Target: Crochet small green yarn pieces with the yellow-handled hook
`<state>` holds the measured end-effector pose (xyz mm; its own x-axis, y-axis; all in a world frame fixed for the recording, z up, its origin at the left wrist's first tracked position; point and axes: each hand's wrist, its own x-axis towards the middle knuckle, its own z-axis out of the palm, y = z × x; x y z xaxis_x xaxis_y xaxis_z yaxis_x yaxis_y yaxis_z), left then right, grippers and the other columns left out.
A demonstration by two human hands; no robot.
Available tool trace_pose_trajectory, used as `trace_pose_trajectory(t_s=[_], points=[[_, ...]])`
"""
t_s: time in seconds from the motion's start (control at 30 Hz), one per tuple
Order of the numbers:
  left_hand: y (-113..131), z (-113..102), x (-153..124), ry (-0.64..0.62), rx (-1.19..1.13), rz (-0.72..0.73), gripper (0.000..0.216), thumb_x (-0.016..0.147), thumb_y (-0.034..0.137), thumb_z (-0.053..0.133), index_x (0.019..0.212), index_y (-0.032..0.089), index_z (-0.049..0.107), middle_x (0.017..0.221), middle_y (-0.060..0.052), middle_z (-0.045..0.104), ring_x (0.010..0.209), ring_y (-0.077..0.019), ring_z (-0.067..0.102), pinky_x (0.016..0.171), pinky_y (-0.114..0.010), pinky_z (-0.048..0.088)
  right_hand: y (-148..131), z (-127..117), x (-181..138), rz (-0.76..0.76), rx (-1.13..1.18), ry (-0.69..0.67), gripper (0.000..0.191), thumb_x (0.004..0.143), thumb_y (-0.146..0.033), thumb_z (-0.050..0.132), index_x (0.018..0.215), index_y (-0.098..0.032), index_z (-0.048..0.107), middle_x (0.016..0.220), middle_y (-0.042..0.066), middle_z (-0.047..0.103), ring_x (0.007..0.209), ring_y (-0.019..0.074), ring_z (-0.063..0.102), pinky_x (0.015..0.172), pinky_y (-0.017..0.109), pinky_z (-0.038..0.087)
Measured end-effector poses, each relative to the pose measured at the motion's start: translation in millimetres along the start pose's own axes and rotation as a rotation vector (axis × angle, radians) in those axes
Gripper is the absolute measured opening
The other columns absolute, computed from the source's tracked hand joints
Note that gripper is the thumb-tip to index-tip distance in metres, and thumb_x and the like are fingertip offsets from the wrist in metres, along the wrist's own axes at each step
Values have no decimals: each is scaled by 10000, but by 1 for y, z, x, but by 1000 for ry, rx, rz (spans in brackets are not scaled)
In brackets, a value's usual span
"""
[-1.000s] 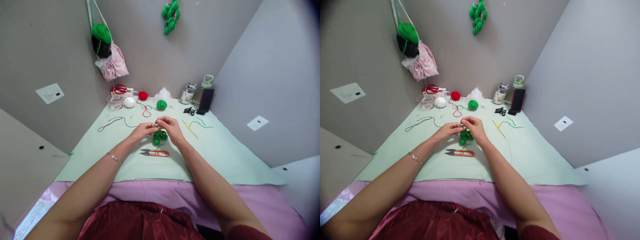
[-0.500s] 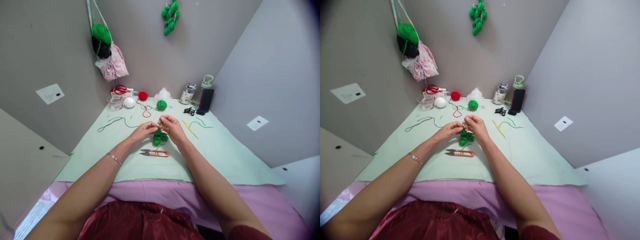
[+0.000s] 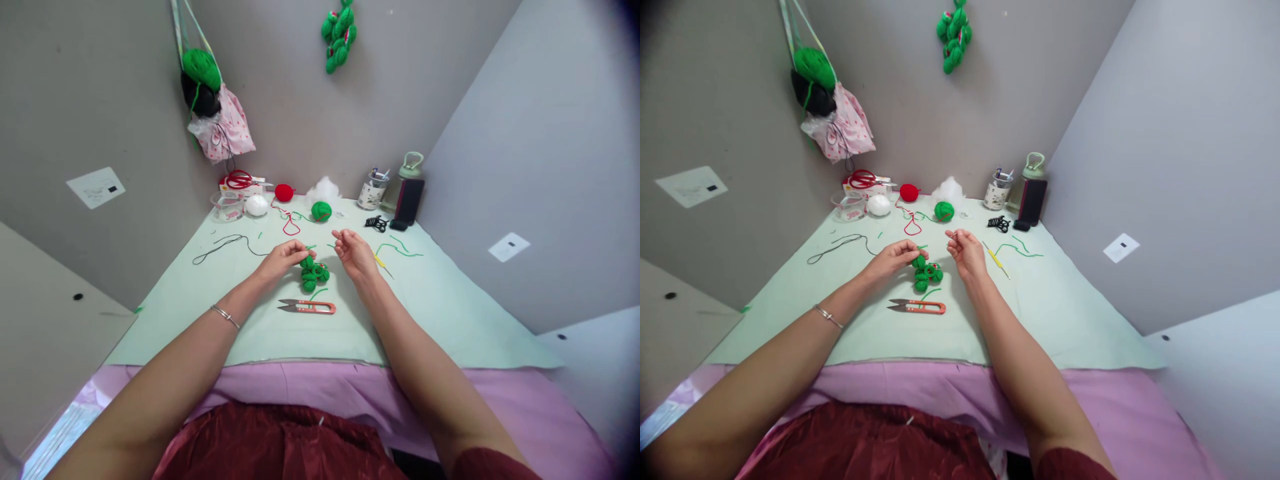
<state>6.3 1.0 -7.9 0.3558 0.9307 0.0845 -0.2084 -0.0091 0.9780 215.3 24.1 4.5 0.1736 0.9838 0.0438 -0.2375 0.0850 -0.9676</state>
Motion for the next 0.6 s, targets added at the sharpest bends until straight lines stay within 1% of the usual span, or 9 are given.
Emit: trace_pose_trajectory(t_s=[0.07, 0.13, 0.23, 0.3, 0.4, 0.5, 0.57, 0.6], points=[[0, -1, 1, 22, -15, -5, 334, 757, 421, 859, 835, 198, 623, 946, -74, 781, 878, -210, 673, 883, -370, 477, -3, -8, 5, -22, -84, 29, 200, 863, -345, 720, 804, -223, 573, 755, -14, 732, 522, 61, 550, 533, 173, 510], [0, -2, 2, 58, -23, -5, 328, 758, 420, 856, 850, 203, 628, 940, -58, 777, 874, -199, 672, 888, -362, 477, -4, -13, 9, -43, -198, 28, 181, 821, -345, 734, 795, -207, 619, 679, -23, 696, 493, 69, 517, 502, 188, 463], [-1, -4, 3, 108, -23, 0, 315, 735, 409, 871, 840, 201, 660, 922, -45, 771, 853, -186, 655, 886, -347, 470, 0, -14, 10, -82, -399, 3, 147, 751, -310, 748, 731, -184, 675, 569, -32, 638, 466, 87, 470, 486, 223, 389], [-1, -5, 4, 134, -24, 4, 308, 715, 405, 883, 822, 200, 679, 921, -46, 772, 852, -187, 648, 887, -345, 468, 4, -12, 10, -115, -521, -4, 113, 746, -294, 719, 715, -188, 694, 544, -35, 622, 484, 101, 473, 522, 242, 382], [-1, -6, 5, 162, -30, 6, 295, 700, 397, 893, 801, 199, 700, 959, -64, 786, 879, -202, 654, 885, -351, 474, 9, -11, 9, -166, -661, -14, 80, 754, -281, 680, 745, -208, 711, 597, -27, 644, 584, 133, 526, 619, 268, 418], [0, -7, 5, 174, -42, -3, 296, 689, 381, 906, 784, 187, 703, 1057, -101, 797, 929, -222, 671, 856, -356, 490, 10, -11, 7, -220, -751, -27, 65, 727, -230, 683, 786, -223, 710, 746, -1, 691, 721, 158, 558, 714, 293, 440], [1, -7, 5, 174, -61, -7, 304, 691, 374, 907, 788, 177, 696, 1104, -121, 793, 974, -235, 684, 848, -358, 508, 7, -9, 4, -240, -785, -71, 77, 742, -229, 678, 811, -224, 709, 802, 11, 698, 750, 164, 560, 731, 301, 444], [1, -7, 5, 173, -74, -7, 307, 697, 370, 905, 793, 173, 690, 1118, -127, 791, 998, -239, 689, 854, -361, 520, 4, -8, 2, -240, -794, -117, 73, 767, -249, 668, 819, -221, 710, 791, 12, 695, 735, 163, 559, 719, 300, 447]])
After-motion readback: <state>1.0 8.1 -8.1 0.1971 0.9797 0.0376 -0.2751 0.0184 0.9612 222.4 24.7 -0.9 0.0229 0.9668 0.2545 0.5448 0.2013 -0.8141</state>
